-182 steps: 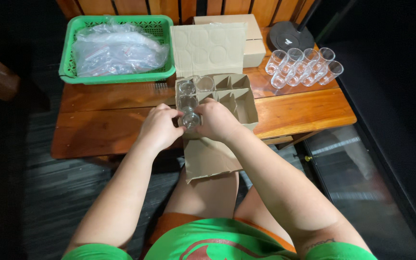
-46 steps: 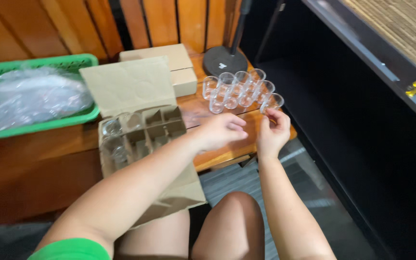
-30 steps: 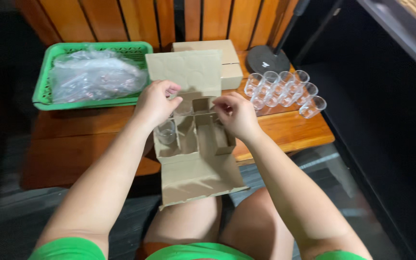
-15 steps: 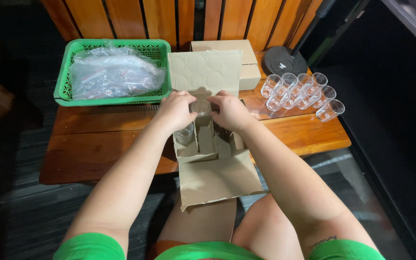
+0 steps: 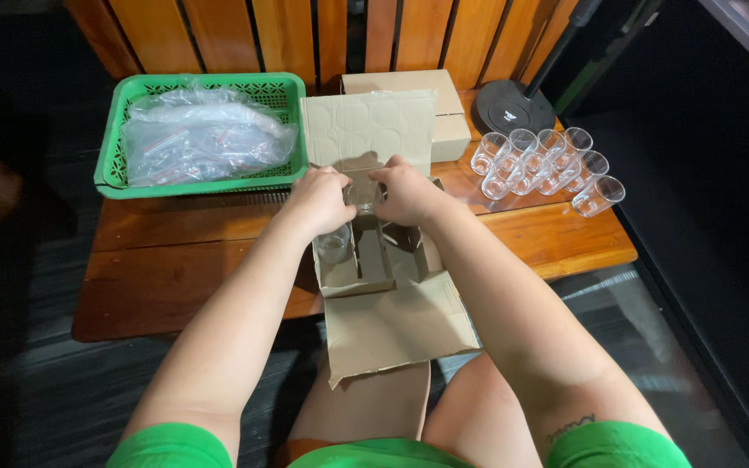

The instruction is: The person opens a cardboard box containing small clear glasses. They remove the glasses one by one from the molded cardboard insert and place them on a wooden table. The person continues until all glasses are removed and arranged on the table.

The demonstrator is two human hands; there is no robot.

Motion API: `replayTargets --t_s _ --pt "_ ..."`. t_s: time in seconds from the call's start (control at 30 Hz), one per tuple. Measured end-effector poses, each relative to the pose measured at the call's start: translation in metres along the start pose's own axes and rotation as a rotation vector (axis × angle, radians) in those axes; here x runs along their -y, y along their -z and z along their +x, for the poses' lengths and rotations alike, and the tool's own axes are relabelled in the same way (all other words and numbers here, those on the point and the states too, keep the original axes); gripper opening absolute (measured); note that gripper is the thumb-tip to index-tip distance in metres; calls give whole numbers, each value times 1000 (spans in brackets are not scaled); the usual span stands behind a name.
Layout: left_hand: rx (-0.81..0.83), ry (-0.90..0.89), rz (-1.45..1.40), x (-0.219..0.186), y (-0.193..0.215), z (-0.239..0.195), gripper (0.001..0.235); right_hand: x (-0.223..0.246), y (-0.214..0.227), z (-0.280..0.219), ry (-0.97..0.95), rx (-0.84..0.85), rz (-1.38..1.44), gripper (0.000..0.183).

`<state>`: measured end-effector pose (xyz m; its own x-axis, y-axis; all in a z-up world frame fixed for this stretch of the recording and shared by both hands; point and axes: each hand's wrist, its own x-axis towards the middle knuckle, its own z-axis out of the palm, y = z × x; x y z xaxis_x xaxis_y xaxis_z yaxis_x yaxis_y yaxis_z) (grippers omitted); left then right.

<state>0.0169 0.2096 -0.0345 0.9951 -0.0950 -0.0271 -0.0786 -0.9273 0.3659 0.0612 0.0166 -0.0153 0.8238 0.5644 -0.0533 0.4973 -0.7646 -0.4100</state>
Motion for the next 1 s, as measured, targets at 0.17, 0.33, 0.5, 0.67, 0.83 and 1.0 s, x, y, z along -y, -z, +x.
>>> replayTargets --t_s 0.17,0.33,0.5,0.67,0.83,1.0 --pt "10 -6 -36 -8 7 -5 52 10 9 1 -13 -4 16 53" --pt "13 -1 -43 -6 7 -1 55 -3 -2 12 -14 -35 43 50" --pt "-24 -13 -126 -22 30 -18 55 -7 6 8 -9 -142 171 53" --pt "-121 -118 -409 -36 46 -33 57 -1 31 -16 63 -255 386 63" --pt "-223 -212 -680 -55 38 -23 61 -5 47 -43 119 -301 840 54" --pt "-276 -329 -846 -85 16 -5 63 -27 57 -76 105 -449 920 71"
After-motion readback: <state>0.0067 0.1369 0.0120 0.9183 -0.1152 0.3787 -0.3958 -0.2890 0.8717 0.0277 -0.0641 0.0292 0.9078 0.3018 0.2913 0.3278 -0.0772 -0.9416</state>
